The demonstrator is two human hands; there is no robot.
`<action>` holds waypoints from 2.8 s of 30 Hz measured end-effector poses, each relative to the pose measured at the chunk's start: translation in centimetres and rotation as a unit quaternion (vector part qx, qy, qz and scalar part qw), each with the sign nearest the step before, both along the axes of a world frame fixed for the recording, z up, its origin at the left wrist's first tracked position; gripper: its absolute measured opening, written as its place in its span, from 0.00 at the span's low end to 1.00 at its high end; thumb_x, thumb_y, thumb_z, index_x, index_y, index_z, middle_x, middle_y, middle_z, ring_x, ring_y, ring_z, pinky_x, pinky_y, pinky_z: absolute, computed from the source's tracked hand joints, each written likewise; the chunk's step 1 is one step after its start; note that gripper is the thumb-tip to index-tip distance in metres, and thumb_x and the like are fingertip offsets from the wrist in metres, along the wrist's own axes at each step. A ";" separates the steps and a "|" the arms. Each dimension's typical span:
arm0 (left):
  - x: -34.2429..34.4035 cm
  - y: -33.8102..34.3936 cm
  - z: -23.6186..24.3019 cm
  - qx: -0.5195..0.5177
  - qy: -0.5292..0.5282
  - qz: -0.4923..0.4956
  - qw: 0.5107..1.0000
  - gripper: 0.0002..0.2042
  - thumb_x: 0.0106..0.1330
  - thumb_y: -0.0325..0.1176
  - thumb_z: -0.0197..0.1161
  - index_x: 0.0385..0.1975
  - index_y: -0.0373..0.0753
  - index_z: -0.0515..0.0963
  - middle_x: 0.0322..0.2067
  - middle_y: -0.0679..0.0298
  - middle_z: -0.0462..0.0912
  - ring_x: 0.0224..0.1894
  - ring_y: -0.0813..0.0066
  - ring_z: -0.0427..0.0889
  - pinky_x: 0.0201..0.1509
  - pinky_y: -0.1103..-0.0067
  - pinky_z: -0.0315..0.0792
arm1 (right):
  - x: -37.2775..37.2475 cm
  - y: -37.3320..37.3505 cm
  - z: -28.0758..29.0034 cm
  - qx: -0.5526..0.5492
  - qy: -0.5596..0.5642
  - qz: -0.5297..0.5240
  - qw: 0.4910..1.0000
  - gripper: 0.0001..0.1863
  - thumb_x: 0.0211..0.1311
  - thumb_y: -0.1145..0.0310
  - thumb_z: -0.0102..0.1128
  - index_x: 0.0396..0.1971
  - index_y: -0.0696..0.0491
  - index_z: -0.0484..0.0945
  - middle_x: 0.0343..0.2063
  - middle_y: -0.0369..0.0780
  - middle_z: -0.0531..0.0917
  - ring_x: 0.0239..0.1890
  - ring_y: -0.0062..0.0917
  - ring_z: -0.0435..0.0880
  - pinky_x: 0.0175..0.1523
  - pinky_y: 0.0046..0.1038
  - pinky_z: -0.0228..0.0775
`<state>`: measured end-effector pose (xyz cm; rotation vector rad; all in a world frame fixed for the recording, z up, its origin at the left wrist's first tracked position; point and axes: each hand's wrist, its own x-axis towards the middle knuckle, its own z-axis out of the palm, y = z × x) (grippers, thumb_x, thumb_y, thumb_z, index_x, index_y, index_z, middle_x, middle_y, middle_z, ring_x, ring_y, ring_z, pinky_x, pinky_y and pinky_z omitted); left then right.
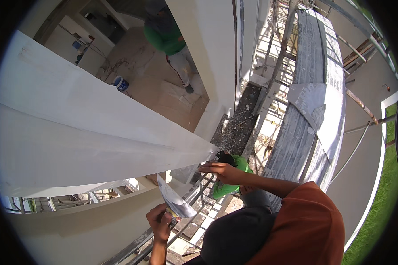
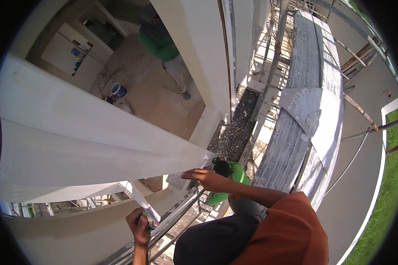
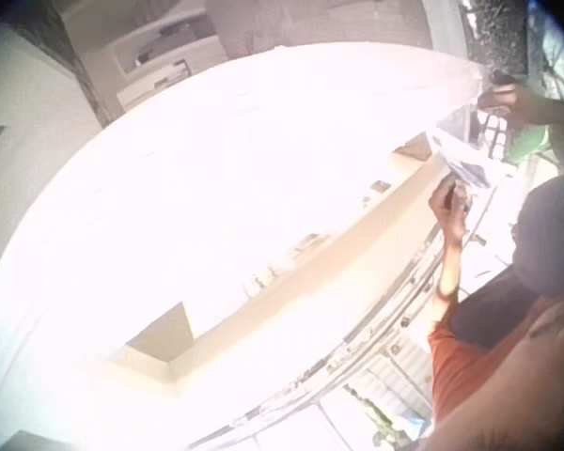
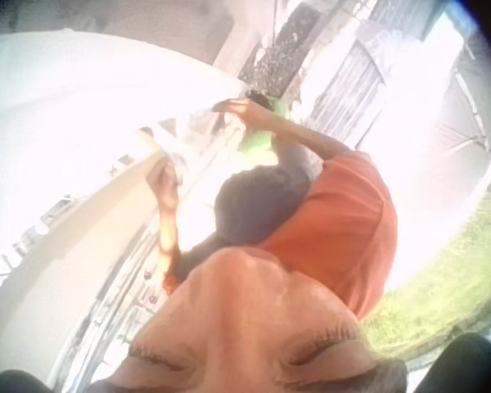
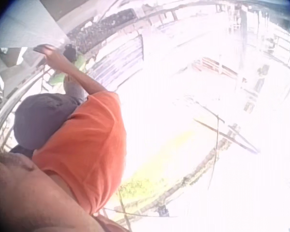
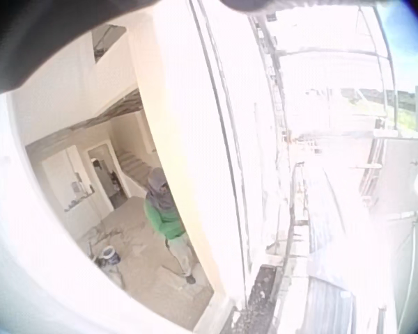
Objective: The person applies white plaster to a curved white wall using a trowel and a hawk. They repeatedly scoop plaster from the hawk and smooth it onto the wall surface while standing on scaffolding.
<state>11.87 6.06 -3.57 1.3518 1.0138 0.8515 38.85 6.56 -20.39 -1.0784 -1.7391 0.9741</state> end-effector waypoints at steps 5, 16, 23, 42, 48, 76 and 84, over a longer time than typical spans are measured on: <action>0.1 1.2 -0.9 -0.024 0.017 0.012 1.000 0.27 0.64 0.50 0.62 0.44 0.25 0.75 0.23 0.56 0.78 0.21 0.72 0.76 0.24 0.78 0.70 | -1.3 -2.2 -5.6 -0.293 0.351 -0.249 0.854 0.16 0.64 0.76 0.53 0.52 0.58 0.74 0.39 0.39 0.82 0.42 0.17 0.78 0.46 0.25 0.70; 0.9 2.0 -1.2 -0.024 0.002 0.064 0.998 0.24 0.68 0.47 0.59 0.47 0.27 0.74 0.23 0.58 0.76 0.20 0.73 0.75 0.22 0.80 0.69 | 2.2 12.0 3.3 0.041 0.230 -0.294 0.927 0.11 0.62 0.76 0.59 0.44 0.57 0.82 0.41 0.44 0.85 0.46 0.26 0.84 0.50 0.24 0.72; 1.2 2.0 -0.9 -0.042 0.015 0.087 0.995 0.25 0.67 0.48 0.60 0.47 0.27 0.74 0.23 0.58 0.76 0.20 0.74 0.74 0.23 0.80 0.70 | 0.5 12.4 -2.4 -0.013 0.244 -0.285 0.927 0.12 0.61 0.78 0.59 0.44 0.55 0.83 0.38 0.45 0.86 0.42 0.27 0.85 0.48 0.24 0.73; 1.5 2.3 -1.0 -0.058 0.019 0.090 0.994 0.24 0.66 0.47 0.61 0.47 0.28 0.75 0.24 0.58 0.76 0.22 0.73 0.75 0.26 0.79 0.70 | -0.3 13.7 -0.1 0.039 0.273 -0.237 0.932 0.14 0.59 0.81 0.59 0.44 0.54 0.83 0.43 0.40 0.86 0.54 0.33 0.80 0.64 0.33 0.66; 1.5 2.2 -0.7 -0.061 0.008 0.081 0.995 0.23 0.68 0.45 0.60 0.47 0.27 0.76 0.26 0.59 0.79 0.24 0.74 0.76 0.28 0.79 0.72 | -0.4 14.4 2.0 0.066 0.264 -0.234 0.933 0.14 0.59 0.82 0.59 0.44 0.53 0.83 0.42 0.40 0.86 0.52 0.32 0.82 0.66 0.35 0.64; 1.3 2.6 -1.0 -0.058 -0.036 0.061 0.996 0.20 0.70 0.39 0.59 0.49 0.26 0.75 0.30 0.56 0.81 0.27 0.73 0.79 0.31 0.78 0.75 | -0.6 19.6 20.9 0.335 0.260 -0.207 0.882 0.19 0.52 0.83 0.61 0.44 0.50 0.84 0.35 0.38 0.86 0.34 0.29 0.83 0.44 0.32 0.72; 1.3 2.7 -1.2 -0.065 -0.042 0.053 0.996 0.20 0.70 0.40 0.58 0.51 0.26 0.74 0.31 0.57 0.81 0.28 0.75 0.79 0.32 0.80 0.74 | -0.6 21.3 27.0 0.279 0.266 -0.209 0.899 0.12 0.59 0.75 0.62 0.43 0.52 0.83 0.27 0.39 0.85 0.27 0.24 0.78 0.34 0.26 0.69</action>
